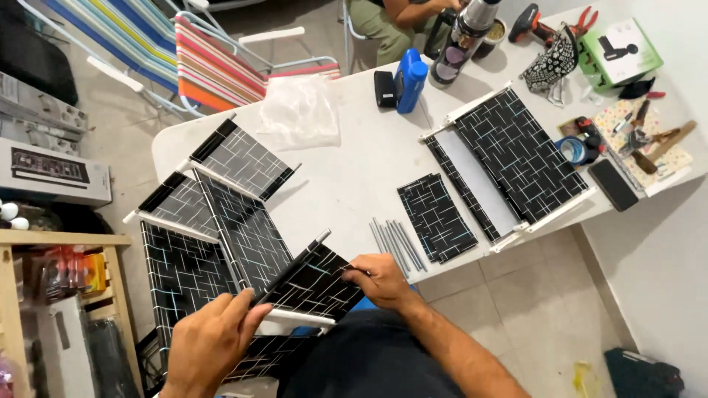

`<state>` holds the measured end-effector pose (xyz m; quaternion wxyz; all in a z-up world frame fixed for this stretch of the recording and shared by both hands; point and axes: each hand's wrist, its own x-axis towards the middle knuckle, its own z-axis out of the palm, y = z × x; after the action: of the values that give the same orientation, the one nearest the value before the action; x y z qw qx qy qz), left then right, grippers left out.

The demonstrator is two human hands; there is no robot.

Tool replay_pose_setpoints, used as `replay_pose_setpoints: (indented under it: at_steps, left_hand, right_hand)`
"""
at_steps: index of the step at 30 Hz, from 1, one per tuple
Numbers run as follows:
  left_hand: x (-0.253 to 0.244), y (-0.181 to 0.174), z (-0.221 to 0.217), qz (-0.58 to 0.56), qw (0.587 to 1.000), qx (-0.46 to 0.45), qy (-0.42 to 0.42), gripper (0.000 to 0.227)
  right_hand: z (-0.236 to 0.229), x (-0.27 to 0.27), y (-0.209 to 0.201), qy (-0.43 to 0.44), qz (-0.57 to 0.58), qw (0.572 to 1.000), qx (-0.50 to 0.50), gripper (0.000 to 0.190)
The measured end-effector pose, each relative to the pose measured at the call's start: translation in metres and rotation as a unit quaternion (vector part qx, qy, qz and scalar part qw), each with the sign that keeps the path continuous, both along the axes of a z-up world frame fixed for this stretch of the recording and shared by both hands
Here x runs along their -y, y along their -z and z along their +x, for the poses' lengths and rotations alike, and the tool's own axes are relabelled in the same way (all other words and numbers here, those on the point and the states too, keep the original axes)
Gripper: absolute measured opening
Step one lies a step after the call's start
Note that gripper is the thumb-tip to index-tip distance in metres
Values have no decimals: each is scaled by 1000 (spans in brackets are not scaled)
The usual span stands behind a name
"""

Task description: Assemble a modular storage shelf by connecting panels and rods

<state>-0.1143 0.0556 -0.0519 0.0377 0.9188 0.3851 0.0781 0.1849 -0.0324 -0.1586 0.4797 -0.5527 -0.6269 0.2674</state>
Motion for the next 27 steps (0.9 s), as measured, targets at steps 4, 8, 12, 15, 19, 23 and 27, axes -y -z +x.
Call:
replay_pose_setpoints:
  at_steps: [4,8,12,15,19,23,27]
  left_hand:
    - [-22,-15,29,-72,997,-24,29,41]
    - [-40,-16,50,-155,983,-83,51,45]
    - [-56,-23,69,-150,983,-74,82,45]
    - [-67,-30,81,-181,977,-68,92,44]
    - [-78,-40,95,-235,964,-105,68,45]
    - [-80,-32,98,-239,965,-75,79,48]
    - [-76,-39,107,-221,968,-8,120,47]
  right_hand:
    - [21,-3,-4,30,14,999,4,33]
    - [39,-3,-9,46,22,999,-7,34]
    - [55,-7,-16,59,23,998,-12,34]
    - [69,-13,-26,49,42,998,15,40]
    - [83,-23,-36,29,50,998,-1,42]
    - [95,-27,-44,-22,-29,999,-40,40]
    - [107,-33,12,-22,-59,991,-122,22]
